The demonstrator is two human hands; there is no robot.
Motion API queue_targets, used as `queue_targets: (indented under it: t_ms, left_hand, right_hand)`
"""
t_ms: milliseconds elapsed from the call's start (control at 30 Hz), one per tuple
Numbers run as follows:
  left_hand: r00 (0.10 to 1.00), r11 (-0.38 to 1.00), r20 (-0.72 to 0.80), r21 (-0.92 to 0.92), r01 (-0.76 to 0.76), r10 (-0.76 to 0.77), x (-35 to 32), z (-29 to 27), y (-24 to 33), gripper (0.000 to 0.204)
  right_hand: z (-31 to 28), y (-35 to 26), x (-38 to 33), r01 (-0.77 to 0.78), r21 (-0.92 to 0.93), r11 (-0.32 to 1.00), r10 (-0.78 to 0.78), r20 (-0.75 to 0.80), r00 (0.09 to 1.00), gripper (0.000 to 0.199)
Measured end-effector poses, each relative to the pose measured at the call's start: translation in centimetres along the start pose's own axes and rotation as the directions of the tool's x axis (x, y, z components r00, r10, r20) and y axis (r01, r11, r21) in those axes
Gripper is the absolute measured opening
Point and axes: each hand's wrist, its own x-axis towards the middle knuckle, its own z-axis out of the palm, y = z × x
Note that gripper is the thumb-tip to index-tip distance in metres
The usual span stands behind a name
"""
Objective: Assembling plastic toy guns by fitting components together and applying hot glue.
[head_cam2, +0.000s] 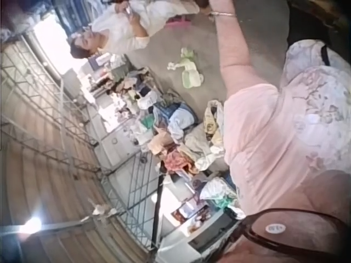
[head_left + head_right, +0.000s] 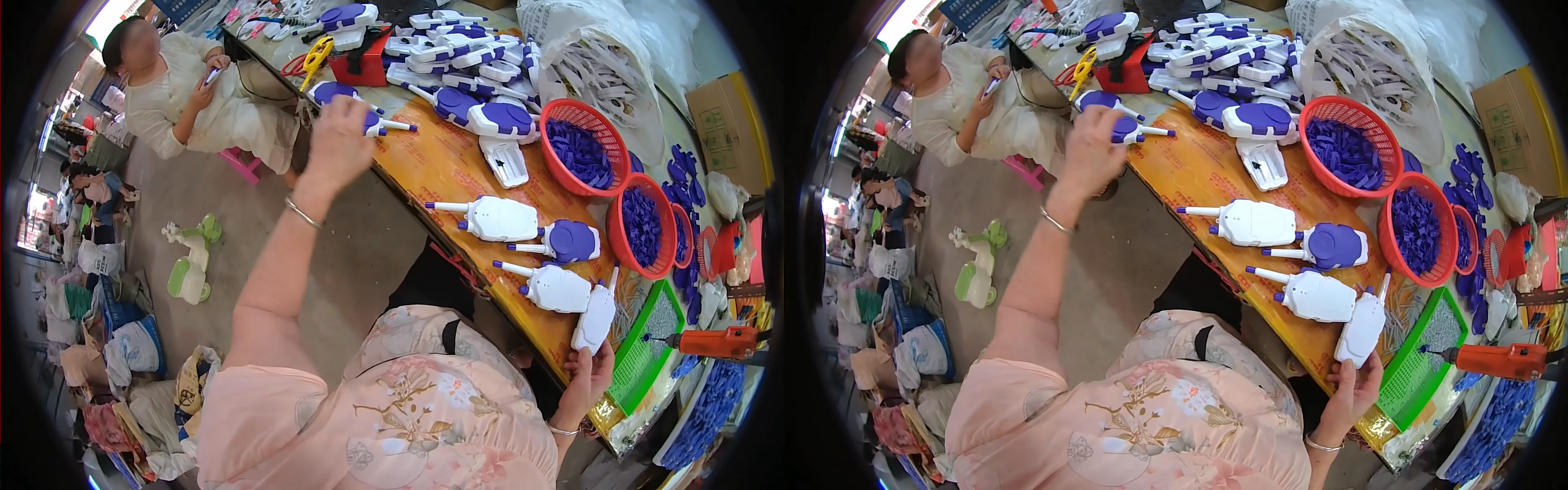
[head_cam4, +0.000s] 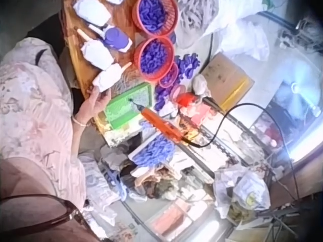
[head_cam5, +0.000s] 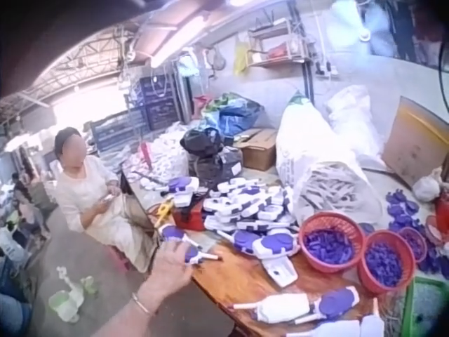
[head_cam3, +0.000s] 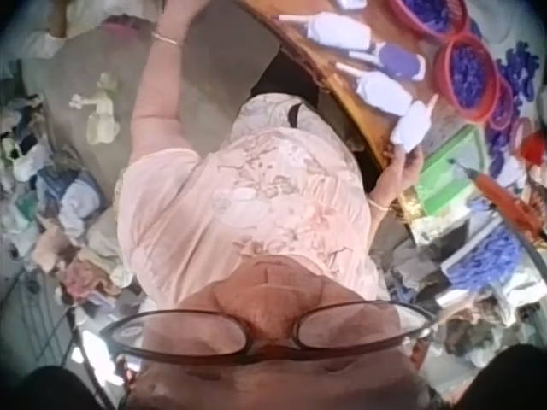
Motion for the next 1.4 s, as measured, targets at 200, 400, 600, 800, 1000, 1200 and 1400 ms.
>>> queue_targets:
  t_ms: [200,400,600,800,1000,1200,1400]
  left_hand:
    - [0.914,0.993,0.401,0.116,0.011,-0.057,1.8,0.8,-6.3,0.056]
    - [0.891,0.997,0.453,0.071,0.013,-0.044,2.6,1.5,-6.1,0.062]
    - [0.979,0.998,0.200,-0.053,-0.022,0.032,0.4,0.9,-5.1,0.066]
    - [0.999,0.970,-0.028,-0.238,-0.044,0.039,-2.8,-2.8,0.9,0.060]
    - [0.988,0.937,-0.100,-0.320,-0.141,0.115,-4.8,-3.2,4.2,0.072]
    - [0.958,0.940,-0.244,-0.263,-0.217,0.153,-5.9,-2.3,5.1,0.077]
    - [0.929,0.910,-0.331,-0.311,-0.273,0.165,-6.2,-2.2,5.9,0.075]
  right_hand:
    - [-0.5,-0.3,-0.5,0.086,-0.178,0.980,-0.078,0.053,0.996,0.036]
    - [-0.9,0.1,-0.8,0.142,-0.237,0.961,-0.145,0.008,0.989,0.035]
    - [-0.6,0.3,-0.7,0.148,-0.229,0.962,-0.149,0.012,0.989,0.031]
    - [-0.2,0.6,-0.5,0.186,-0.202,0.962,-0.194,-0.021,0.981,0.027]
    - [-0.1,1.0,-0.6,0.192,-0.157,0.969,-0.200,-0.035,0.979,0.026]
    - [-0.1,1.0,-0.8,0.200,-0.195,0.960,-0.213,-0.050,0.976,0.023]
    - [0.0,1.1,-0.9,0.198,-0.197,0.960,-0.213,-0.061,0.975,0.023]
